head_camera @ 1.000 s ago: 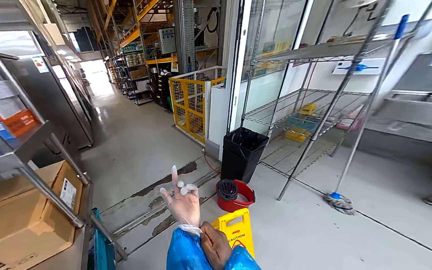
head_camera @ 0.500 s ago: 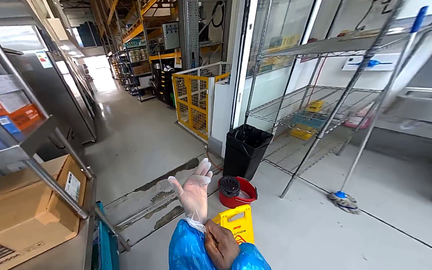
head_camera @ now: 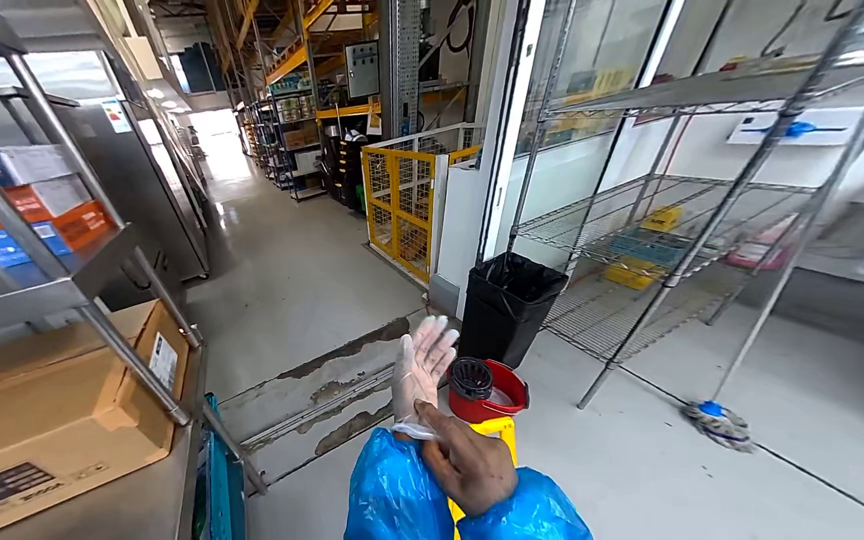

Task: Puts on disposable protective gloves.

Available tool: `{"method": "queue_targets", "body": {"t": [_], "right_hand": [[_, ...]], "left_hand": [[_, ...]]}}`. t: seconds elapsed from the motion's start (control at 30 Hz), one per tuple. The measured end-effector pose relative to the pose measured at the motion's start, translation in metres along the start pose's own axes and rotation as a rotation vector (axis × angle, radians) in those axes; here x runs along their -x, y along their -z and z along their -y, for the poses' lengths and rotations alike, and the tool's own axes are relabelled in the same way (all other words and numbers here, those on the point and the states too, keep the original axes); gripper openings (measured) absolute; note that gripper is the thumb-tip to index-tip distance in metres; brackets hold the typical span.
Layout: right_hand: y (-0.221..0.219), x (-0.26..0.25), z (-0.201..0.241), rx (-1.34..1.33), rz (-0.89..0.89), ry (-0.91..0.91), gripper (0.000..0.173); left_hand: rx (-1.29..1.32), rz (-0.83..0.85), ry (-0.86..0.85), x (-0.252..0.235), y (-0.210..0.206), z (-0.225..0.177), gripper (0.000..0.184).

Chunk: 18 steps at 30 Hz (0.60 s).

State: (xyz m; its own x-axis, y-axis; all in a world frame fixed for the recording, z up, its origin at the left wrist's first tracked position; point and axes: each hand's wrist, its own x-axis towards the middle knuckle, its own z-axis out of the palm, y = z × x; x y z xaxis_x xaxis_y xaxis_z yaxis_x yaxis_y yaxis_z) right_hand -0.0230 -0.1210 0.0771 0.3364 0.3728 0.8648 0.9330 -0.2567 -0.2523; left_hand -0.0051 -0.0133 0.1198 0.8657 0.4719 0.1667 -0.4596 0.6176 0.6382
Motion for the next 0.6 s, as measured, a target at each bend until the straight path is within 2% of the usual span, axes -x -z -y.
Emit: {"method": "queue_targets", "body": {"t": [0.07,0.13,0.2,0.3,0.4,0.5,0.6], "right_hand": [[0.003,-0.008,-0.003,0.031,-0.006,0.039,0.033],[0.005,-0.013,-0.005,0.044,-0.013,0.052,0.031],[0.008,-0.016,-0.005,0.002,-0.007,0.028,0.031],[0.009,-0.018,0.003,-0.134,0.018,0.015,0.026],[0.008,-0.019,0.005,-0.165,0.038,-0.072,0.029],[0.008,-0.02,0.002,-0.247,0.113,-0.138,0.032],[0.007,-0.017,0.0,-0.395,0.184,-0.158,0.038]], "left_hand": [[0.011,-0.054,0.072,0.0,-0.006,-0.001,0.055],[-0.01,-0.109,0.068,-0.001,-0.008,-0.004,0.056],[-0.063,-0.112,0.019,-0.001,-0.007,-0.005,0.061],[-0.147,-0.086,0.103,-0.001,-0.009,-0.01,0.068],[-0.24,-0.144,0.099,0.003,-0.009,-0.01,0.055],[-0.255,-0.016,0.221,0.007,-0.009,-0.005,0.054],[-0.193,0.019,0.304,0.007,-0.002,-0.004,0.069]]}}
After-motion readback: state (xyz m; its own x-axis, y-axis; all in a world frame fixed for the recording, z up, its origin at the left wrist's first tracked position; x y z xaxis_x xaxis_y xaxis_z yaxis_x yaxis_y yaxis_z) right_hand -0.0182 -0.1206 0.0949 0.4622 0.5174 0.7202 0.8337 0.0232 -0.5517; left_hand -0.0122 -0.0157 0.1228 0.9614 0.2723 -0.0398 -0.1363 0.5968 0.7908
